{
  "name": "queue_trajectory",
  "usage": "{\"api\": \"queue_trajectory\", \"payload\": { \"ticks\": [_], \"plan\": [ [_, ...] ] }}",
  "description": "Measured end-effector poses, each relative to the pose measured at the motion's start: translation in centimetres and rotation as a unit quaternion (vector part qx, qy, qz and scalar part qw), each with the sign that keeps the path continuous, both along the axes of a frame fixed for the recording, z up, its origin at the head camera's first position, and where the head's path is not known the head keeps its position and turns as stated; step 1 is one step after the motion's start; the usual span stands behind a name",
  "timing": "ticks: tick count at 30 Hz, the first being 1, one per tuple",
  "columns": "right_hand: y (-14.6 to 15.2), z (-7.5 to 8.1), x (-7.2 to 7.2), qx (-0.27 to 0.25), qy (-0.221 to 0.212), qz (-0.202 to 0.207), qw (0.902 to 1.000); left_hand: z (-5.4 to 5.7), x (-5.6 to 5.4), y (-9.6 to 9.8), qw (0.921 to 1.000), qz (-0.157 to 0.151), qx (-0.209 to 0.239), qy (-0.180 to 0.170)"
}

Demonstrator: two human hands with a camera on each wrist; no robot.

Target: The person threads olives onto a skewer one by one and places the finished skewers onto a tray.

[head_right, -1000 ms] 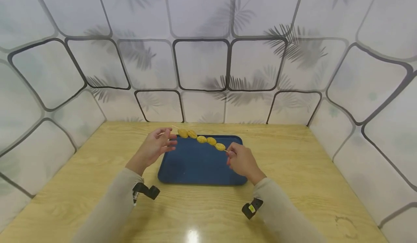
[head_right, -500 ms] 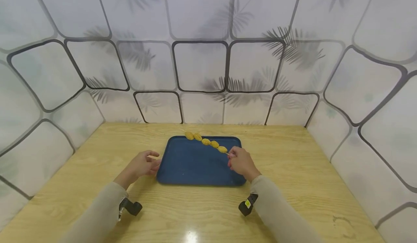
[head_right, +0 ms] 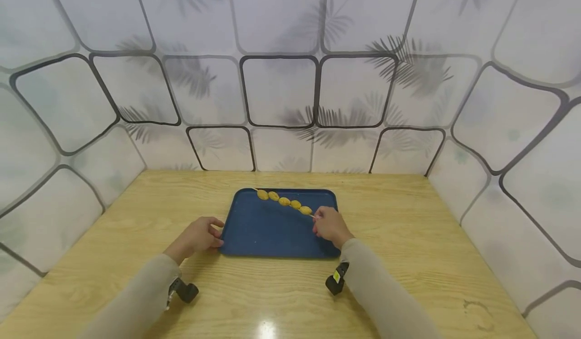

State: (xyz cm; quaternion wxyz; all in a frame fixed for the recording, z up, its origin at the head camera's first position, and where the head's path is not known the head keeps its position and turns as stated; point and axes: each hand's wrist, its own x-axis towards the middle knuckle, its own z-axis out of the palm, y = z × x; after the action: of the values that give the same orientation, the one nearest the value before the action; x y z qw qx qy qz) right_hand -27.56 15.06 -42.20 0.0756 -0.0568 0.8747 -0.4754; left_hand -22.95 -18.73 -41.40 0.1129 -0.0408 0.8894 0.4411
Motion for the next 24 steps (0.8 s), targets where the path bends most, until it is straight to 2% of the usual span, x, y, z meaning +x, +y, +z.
{"api": "queue_trajectory", "payload": {
  "ticks": [6,13,18,21,24],
  "plan": [
    [-0.3,-0.8,-0.5,0.025,0.003,0.006,0.9997,-0.1,-0.2,0.2,0.9999,0.009,-0.002,-0.007],
    [-0.4,-1.2,-0.9,0.044,-0.015,-0.013,0.9988,-0.3,-0.2,-0.1,1.0,0.005,-0.004,-0.007],
    [-0.2,-1.2,-1.1,0.108,0.011,-0.02,0.9938,-0.2,-0.2,-0.3,1.0,-0.002,-0.006,-0.002],
    [0.0,-1.3,-1.3,0.151,0.033,-0.011,0.9878,-0.2,-0.2,-0.2,1.0,-0.005,-0.005,0.0],
    [0.0,-1.5,-1.5,0.172,0.054,0.002,0.9836,-0.1,-0.1,-0.3,0.9999,-0.01,-0.004,0.004]
  ]
}}
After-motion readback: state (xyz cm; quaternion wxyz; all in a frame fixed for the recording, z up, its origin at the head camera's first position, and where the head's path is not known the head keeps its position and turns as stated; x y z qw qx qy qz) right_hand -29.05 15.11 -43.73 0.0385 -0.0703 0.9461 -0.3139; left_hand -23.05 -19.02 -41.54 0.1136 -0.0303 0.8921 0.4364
